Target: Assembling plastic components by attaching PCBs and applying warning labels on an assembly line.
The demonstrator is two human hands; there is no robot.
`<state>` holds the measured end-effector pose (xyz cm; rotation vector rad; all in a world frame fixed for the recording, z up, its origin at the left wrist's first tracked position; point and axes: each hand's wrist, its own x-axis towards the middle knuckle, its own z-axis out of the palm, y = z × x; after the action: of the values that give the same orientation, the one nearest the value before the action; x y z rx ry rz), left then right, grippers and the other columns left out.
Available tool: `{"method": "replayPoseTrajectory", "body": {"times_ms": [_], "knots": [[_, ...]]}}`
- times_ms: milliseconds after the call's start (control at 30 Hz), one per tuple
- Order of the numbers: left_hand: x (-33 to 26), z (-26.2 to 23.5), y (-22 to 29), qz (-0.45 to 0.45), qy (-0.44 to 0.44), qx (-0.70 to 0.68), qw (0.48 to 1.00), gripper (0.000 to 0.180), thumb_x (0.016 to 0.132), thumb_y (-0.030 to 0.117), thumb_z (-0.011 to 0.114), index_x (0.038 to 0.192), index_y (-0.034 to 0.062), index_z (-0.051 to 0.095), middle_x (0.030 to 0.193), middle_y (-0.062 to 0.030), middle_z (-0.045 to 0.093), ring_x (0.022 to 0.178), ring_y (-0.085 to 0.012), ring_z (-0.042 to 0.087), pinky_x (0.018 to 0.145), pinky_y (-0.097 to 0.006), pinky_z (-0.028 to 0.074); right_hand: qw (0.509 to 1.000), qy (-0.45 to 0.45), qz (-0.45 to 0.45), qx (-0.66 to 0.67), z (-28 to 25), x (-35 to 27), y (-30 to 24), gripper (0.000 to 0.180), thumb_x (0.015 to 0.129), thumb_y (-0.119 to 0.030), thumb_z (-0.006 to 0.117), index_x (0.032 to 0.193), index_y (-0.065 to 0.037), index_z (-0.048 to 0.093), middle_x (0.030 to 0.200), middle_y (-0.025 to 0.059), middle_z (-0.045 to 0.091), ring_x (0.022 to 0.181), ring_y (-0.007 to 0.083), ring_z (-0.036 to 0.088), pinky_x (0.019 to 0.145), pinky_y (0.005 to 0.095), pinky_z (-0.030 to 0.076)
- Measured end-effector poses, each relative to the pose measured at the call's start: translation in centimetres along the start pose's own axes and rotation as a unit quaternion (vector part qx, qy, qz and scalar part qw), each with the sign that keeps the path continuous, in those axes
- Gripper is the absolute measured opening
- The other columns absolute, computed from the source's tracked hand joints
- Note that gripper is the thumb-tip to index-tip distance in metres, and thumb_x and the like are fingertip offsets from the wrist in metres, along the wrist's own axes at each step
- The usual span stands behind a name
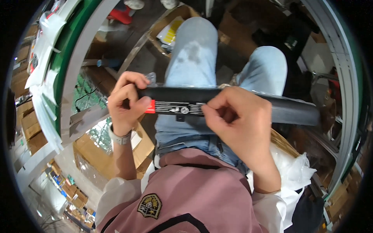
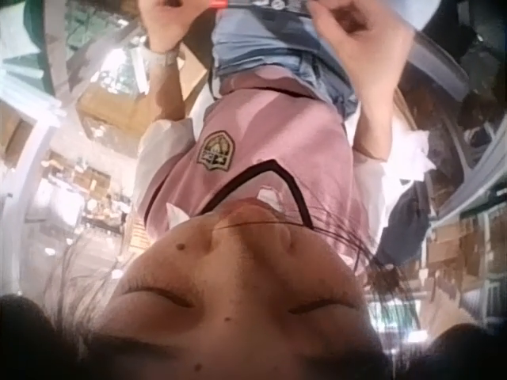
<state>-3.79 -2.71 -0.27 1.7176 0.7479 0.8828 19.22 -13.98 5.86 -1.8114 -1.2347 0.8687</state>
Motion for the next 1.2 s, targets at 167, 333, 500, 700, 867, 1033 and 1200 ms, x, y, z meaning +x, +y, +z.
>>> {"method": "replayPoseTrajectory", "body": {"times_ms": [167, 333, 500, 700, 867, 1033, 1200], "knots": [[-0.1, -0.1, -0.1, 0.005, 0.02, -0.006, 1.0, 0.036, 0.069, -0.003, 0.074, 0.06, 0.0053, 0.04, 0.095, -0.0113, 0.058, 0.088, -0.0191, 0.056, 0.082, -0.031, 0.046, 1.0, -0.002, -0.001, 0.02, 0.2, 0.3, -0.1, 0.014, 0.076, 0.003, 0.075, 0.071, 0.001, 0.062, 0.062, -0.0025, 0.059, 0.052, -0.0011, 0.046, 0.046, 0.0158, 0.033], [-0.2, 0.1, -0.2, -0.004, 0.019, -0.02, 1.0, 0.036, 0.069, -0.001, 0.075, 0.061, 0.0055, 0.041, 0.096, -0.0112, 0.058, 0.088, -0.0191, 0.056, 0.082, -0.03, 0.046, 1.0, 0.002, -0.02, -0.005, 0.1, 0.3, -0.3, 0.015, 0.075, 0.003, 0.075, 0.071, 0.001, 0.061, 0.062, -0.0022, 0.058, 0.052, -0.0011, 0.048, 0.046, 0.0155, 0.034], [-0.5, -0.1, -0.2, 0.003, 0.013, -0.017, 1.0, 0.037, 0.069, -0.001, 0.076, 0.061, 0.0055, 0.041, 0.096, -0.0113, 0.058, 0.088, -0.019, 0.056, 0.081, -0.03, 0.046, 0.995, -0.002, -0.057, -0.087, 0.3, 0.0, -0.6, 0.019, 0.072, -0.003, 0.078, 0.07, -0.002, 0.059, 0.062, 0.0027, 0.058, 0.048, 0.0103, 0.052, 0.045, 0.024, 0.039], [-0.7, 0.1, -0.7, 0.0, 0.018, -0.017, 1.0, 0.037, 0.071, -0.001, 0.074, 0.061, 0.0057, 0.039, 0.096, -0.0109, 0.057, 0.085, -0.0179, 0.055, 0.079, -0.028, 0.045, 0.899, -0.034, -0.076, -0.43, -1.5, 0.7, -2.7, 0.039, 0.069, -0.032, 0.08, 0.091, -0.005, 0.062, 0.083, 0.0067, 0.062, 0.068, 0.0238, 0.062, 0.053, 0.0348, 0.048], [0.4, 0.4, -0.4, 0.028, 0.02, -0.019, 0.999, 0.038, 0.074, 0.003, 0.074, 0.061, 0.0057, 0.038, 0.095, -0.0113, 0.056, 0.081, -0.0176, 0.052, 0.075, -0.027, 0.043, 0.896, -0.132, -0.298, -0.302, 3.4, 0.6, -1.6, 0.07, 0.068, -0.025, 0.077, 0.133, -0.018, 0.056, 0.14, 0.0039, 0.054, 0.131, 0.0291, 0.048, 0.102, 0.0556, 0.039], [-0.2, -0.5, 0.1, 0.029, 0.028, 0.013, 0.999, 0.037, 0.074, 0.002, 0.073, 0.061, 0.0052, 0.038, 0.093, -0.0117, 0.056, 0.079, -0.0178, 0.053, 0.073, -0.027, 0.043, 0.864, -0.086, -0.265, -0.42, -3.3, -1.3, 0.7, 0.053, 0.075, -0.009, 0.062, 0.127, -0.022, 0.062, 0.137, 0.0023, 0.057, 0.124, 0.0292, 0.055, 0.098, 0.0536, 0.041], [0.1, -0.1, -0.5, -0.001, 0.034, -0.026, 0.999, 0.036, 0.074, 0.0, 0.072, 0.061, 0.0056, 0.039, 0.09, -0.0102, 0.057, 0.079, -0.0169, 0.054, 0.073, -0.027, 0.044, 0.863, 0.052, -0.226, -0.45, -11.7, -2.6, 7.1, 0.05, 0.059, -0.003, 0.069, 0.108, 0.0, 0.062, 0.103, 0.0135, 0.063, 0.095, 0.0319, 0.062, 0.084, 0.0429, 0.05]]}}
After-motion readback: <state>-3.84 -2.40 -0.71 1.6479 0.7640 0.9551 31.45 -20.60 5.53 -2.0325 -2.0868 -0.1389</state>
